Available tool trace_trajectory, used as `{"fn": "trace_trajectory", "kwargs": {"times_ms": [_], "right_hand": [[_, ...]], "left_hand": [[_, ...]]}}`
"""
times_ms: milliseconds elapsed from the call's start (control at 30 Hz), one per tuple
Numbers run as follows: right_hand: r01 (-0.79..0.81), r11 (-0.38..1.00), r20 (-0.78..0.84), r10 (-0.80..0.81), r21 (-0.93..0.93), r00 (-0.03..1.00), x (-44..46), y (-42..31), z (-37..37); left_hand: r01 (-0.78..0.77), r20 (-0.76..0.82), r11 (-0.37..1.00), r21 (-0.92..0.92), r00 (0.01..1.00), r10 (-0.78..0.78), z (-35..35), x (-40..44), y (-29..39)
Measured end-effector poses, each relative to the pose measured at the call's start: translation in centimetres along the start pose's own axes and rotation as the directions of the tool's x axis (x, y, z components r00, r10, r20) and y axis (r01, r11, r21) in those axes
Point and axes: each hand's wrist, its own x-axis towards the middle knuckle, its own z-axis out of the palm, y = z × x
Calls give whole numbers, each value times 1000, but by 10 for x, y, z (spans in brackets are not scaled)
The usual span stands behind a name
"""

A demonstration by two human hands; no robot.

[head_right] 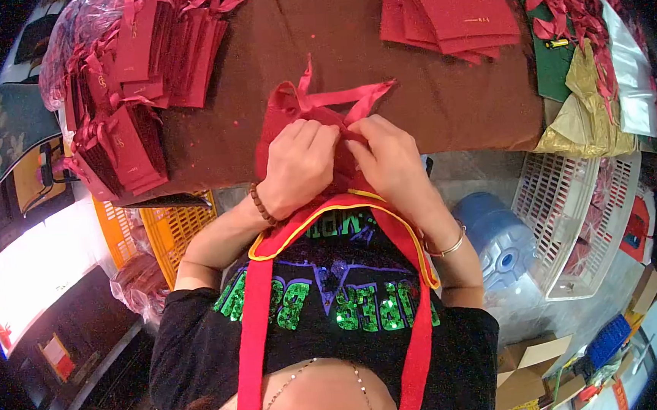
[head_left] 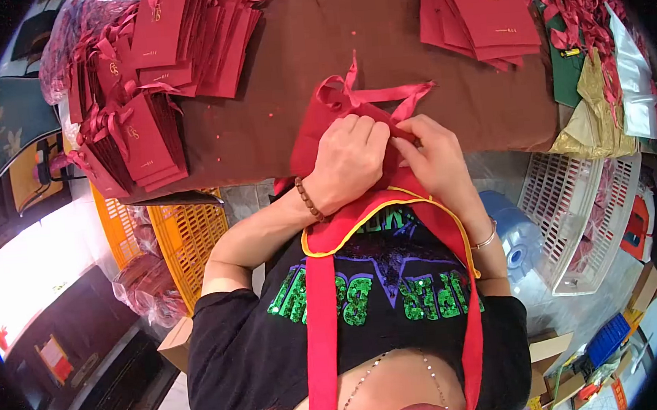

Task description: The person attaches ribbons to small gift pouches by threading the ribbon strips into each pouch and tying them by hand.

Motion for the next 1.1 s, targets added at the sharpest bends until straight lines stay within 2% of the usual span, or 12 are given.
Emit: {"fn": "trace_trajectory", "kwargs": {"times_ms": [67, 133, 200, 233, 300, 433, 633, 700, 800, 933, 1000, 1100], "right_hand": [[3, 1000, 4, -3, 23, 1000, 0, 4, -1], [8, 999, 6, -8, 50, 1000, 1, 3, -2], [-95, 991, 38, 91, 97, 995, 3, 0, -2], [-91, 991, 42, 88, 99, 995, 3, 0, 0], [9, 999, 24, -10, 38, 1000, 3, 2, 1], [56, 998, -9, -56, 17, 998, 2, -3, 3], [106, 994, -25, -106, -23, 994, 0, -3, 4], [112, 992, -21, -111, 49, 994, 0, -4, 3], [98, 993, 5, -98, 63, 995, 1, -7, 1], [67, 996, 25, -69, 61, 997, 1, -10, 0], [93, 995, -26, -93, 21, 995, 1, -12, 2], [99, 993, -59, -96, 61, 994, -2, -3, 12]], "left_hand": [[-16, -7, 1000, 4, 1000, 16, 3, -2, -1], [-39, -32, 997, -71, 999, 37, 6, -6, -3], [-65, -23, 997, -27, 998, 65, -2, -5, -9], [-94, -8, 995, 14, 996, 94, -9, -4, -11], [-81, -9, 996, 26, 997, 82, -14, -1, -14], [-118, -73, 990, 73, 990, 123, -14, 3, -18], [-129, -105, 989, -74, 987, 121, -7, -1, -24], [-139, -129, 979, -147, 984, 120, -11, 0, -24], [-143, -91, 982, -123, 987, 132, -16, 2, -27], [-150, -128, 967, -208, 984, 125, -12, -6, -24], [-118, -170, 990, -80, 980, 103, -12, -12, -15], [-32, -269, 996, -78, 963, 10, -4, -12, -8]]}}
